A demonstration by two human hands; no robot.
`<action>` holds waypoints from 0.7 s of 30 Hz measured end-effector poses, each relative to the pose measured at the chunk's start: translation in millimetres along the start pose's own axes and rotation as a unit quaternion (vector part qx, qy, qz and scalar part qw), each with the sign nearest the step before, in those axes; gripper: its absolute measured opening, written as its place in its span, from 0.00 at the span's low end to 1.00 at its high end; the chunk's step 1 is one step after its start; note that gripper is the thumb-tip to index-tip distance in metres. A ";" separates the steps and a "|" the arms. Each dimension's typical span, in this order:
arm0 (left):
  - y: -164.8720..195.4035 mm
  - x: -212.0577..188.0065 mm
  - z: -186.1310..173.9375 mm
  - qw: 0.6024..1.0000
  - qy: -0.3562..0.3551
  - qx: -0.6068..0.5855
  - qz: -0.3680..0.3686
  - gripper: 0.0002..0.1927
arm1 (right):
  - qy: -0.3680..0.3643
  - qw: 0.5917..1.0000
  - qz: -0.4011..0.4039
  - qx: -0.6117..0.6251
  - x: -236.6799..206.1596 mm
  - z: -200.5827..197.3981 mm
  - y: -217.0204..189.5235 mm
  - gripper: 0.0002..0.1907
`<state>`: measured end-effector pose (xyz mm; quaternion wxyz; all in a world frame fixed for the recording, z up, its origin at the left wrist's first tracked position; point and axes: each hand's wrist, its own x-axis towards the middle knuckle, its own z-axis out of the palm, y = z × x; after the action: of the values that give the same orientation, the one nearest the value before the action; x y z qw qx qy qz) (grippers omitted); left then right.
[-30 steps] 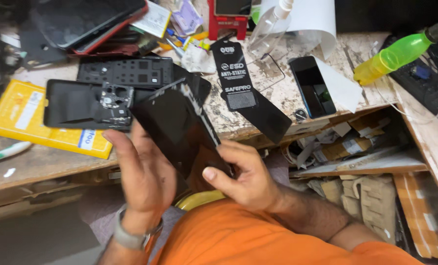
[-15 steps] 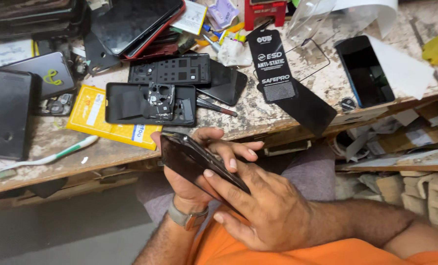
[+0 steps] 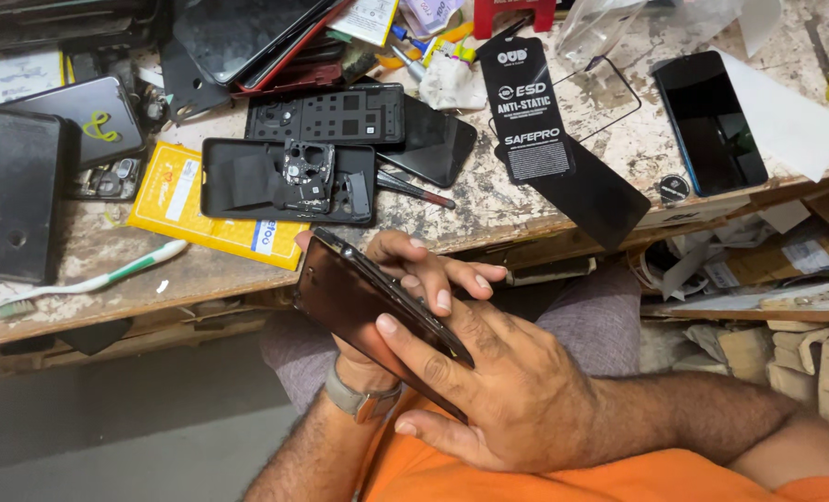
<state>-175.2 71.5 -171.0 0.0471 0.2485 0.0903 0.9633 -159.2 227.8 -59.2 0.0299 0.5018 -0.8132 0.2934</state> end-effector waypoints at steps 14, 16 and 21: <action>6.8 9.5 2.7 0.998 0.017 -0.061 0.003 0.45 | 0.013 0.989 -0.024 -0.149 6.9 6.4 -7.3 0.39; 9.8 9.4 6.9 0.998 0.020 -0.065 -0.002 0.46 | 0.011 0.988 -0.026 -0.150 7.5 7.3 -8.2 0.39; 11.7 11.1 11.8 0.998 0.017 -0.060 -0.009 0.45 | 0.012 0.988 -0.023 -0.151 7.7 8.3 -8.9 0.38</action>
<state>-179.7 63.3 -153.3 0.0687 0.2276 0.0350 0.9707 -153.5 214.6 -59.4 0.1220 0.5066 -0.8359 0.1723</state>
